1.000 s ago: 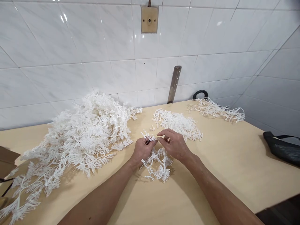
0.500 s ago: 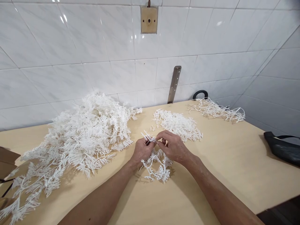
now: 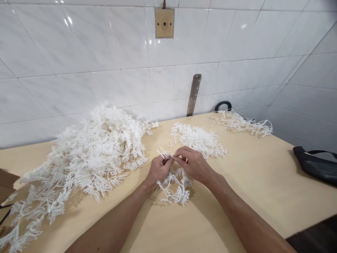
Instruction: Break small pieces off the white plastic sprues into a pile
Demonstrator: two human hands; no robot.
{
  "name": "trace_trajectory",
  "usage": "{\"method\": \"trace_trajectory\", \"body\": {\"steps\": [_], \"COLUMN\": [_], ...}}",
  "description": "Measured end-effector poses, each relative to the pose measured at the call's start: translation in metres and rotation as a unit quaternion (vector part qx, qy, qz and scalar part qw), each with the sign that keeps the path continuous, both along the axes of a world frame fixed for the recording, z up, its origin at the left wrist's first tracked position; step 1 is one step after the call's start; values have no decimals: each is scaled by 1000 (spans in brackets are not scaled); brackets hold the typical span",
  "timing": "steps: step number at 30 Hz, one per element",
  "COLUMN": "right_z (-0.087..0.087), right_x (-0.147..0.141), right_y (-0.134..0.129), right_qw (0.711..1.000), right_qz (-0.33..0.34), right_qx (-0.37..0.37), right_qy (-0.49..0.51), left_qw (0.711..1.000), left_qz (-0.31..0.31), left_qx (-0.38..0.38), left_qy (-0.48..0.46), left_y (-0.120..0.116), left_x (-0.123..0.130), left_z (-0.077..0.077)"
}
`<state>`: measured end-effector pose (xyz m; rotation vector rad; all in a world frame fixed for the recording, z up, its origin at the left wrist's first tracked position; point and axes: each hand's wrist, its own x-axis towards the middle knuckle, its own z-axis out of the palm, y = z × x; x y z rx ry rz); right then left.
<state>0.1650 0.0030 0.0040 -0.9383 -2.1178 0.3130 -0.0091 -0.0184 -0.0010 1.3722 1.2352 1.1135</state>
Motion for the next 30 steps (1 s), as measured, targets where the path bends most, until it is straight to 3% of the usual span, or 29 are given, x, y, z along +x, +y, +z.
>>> {"method": "trace_trajectory", "body": {"steps": [17, 30], "right_z": [2, -8], "right_x": [-5, -27], "right_y": [-2, -4], "right_qw": [999, 990], "right_qz": [-28, -129], "right_qx": [-3, -45], "right_qy": [-28, -19], "left_qw": [999, 996], "left_qz": [5, 37], "left_qx": [12, 34], "left_qy": [36, 70], "left_y": [-2, -5], "left_x": [2, 4], "left_z": [1, 9]}}
